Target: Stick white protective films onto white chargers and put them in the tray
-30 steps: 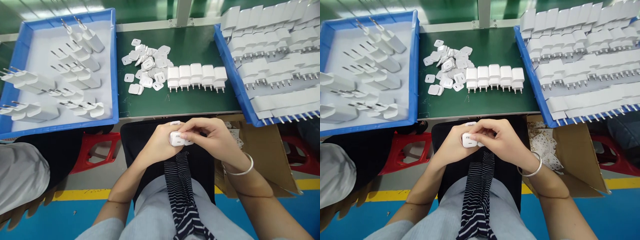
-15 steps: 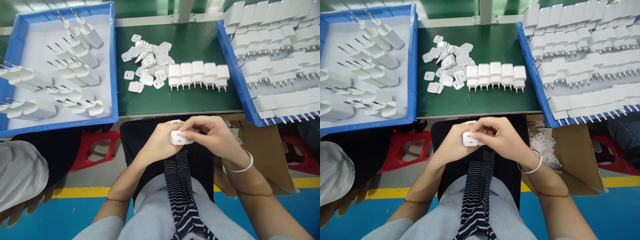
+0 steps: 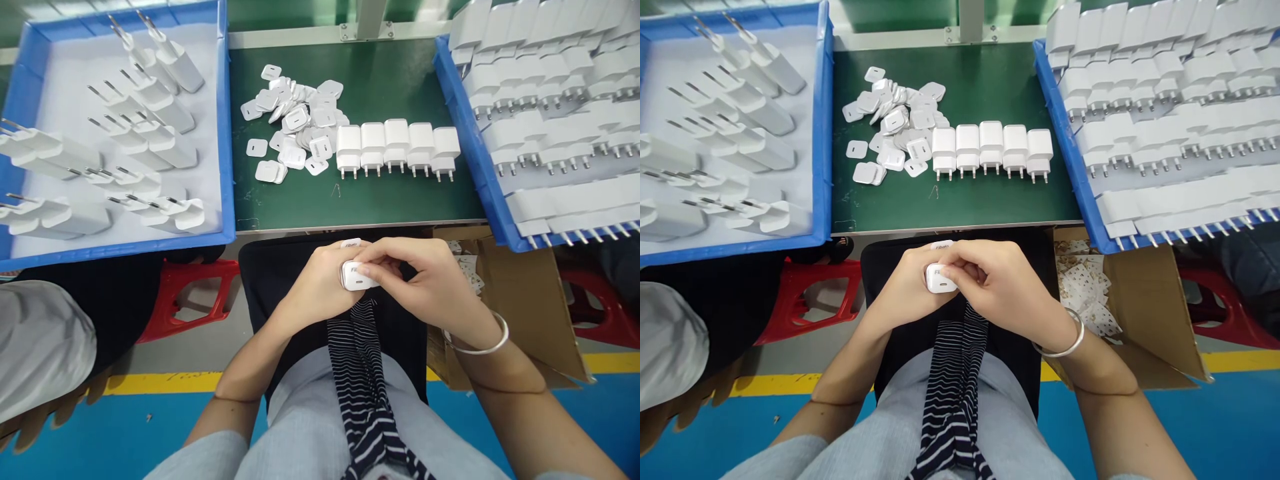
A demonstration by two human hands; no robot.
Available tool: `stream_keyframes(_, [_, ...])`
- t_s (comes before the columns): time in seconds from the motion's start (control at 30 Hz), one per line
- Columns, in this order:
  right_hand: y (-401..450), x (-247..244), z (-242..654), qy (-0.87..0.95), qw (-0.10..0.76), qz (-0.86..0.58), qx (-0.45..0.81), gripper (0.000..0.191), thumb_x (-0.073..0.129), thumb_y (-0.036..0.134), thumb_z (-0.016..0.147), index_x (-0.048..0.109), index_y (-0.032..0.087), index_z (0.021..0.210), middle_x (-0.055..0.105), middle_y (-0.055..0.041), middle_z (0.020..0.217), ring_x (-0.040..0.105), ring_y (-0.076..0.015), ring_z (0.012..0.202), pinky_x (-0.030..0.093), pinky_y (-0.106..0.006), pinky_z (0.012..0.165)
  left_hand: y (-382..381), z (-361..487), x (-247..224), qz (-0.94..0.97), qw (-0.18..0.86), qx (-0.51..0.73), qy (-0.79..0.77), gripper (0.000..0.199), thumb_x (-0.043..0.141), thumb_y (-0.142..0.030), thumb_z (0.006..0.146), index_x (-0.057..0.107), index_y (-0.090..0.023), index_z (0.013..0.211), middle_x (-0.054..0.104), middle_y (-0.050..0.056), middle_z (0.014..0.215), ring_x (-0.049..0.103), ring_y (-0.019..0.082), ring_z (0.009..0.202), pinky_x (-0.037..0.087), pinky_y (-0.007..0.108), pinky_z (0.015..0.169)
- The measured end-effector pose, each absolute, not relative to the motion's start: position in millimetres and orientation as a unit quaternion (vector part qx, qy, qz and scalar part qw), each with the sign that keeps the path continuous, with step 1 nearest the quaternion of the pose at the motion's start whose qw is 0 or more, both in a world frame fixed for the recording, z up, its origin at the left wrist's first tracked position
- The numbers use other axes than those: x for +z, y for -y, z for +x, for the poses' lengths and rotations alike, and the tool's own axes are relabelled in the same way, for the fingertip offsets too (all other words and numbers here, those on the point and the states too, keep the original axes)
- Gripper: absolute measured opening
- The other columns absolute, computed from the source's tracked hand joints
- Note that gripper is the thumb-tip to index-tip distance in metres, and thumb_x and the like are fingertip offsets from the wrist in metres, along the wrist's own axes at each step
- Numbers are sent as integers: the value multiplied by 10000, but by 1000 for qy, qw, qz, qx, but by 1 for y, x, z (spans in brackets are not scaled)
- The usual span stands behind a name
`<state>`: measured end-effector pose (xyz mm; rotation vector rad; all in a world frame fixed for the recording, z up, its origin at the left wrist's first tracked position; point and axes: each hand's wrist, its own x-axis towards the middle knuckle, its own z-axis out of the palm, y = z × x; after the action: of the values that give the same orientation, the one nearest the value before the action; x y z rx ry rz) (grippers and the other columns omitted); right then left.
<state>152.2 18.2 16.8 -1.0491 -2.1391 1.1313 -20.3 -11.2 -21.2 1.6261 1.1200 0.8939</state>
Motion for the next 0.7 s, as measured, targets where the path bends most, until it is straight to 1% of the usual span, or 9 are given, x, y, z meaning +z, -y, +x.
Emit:
stream_keyframes(0.07, [-17,16,153,775,254,-395,422,41,676,140,907,671,180,915,734,-4,796,621,-119,636,468,-241,590,12,-21,-22,663,464,359,-464,157,637,-42,804,702,-169,868,712,-1,839,639,126,774,483,236,706])
stream_keyframes(0.17, [-17,14,154,751,263,-404,452,114,703,179,901,621,191,978,734,-9,844,668,-138,697,504,-235,607,13,-21,-23,663,460,359,-468,121,660,-62,807,696,-160,869,705,6,845,628,123,760,478,234,690])
stream_keyframes(0.33, [-20,11,154,740,255,-403,475,100,718,228,905,622,199,909,728,-6,843,670,-136,699,516,-236,612,13,-21,-23,669,447,358,-474,118,663,-46,800,678,-154,844,680,-9,796,599,110,728,462,231,685])
stream_keyframes(0.47, [-21,13,153,748,228,-404,475,67,701,217,913,644,200,882,742,-3,843,672,-136,699,498,-241,599,14,-20,-25,679,437,351,-474,123,641,-28,788,658,-148,809,661,-9,774,585,110,714,449,228,662])
stream_keyframes(0.6, [-23,18,153,759,176,-423,464,93,695,160,894,620,199,856,714,25,761,632,-115,643,458,-238,582,15,-18,-29,687,435,334,-476,143,616,-23,782,666,-150,823,662,-1,807,597,110,721,449,219,642])
stream_keyframes(0.7, [-26,20,154,761,143,-436,459,136,692,146,885,579,201,833,633,58,651,572,-97,577,407,-238,557,16,-16,-31,681,442,339,-475,179,602,-7,771,677,-152,843,673,10,854,620,113,742,468,215,649])
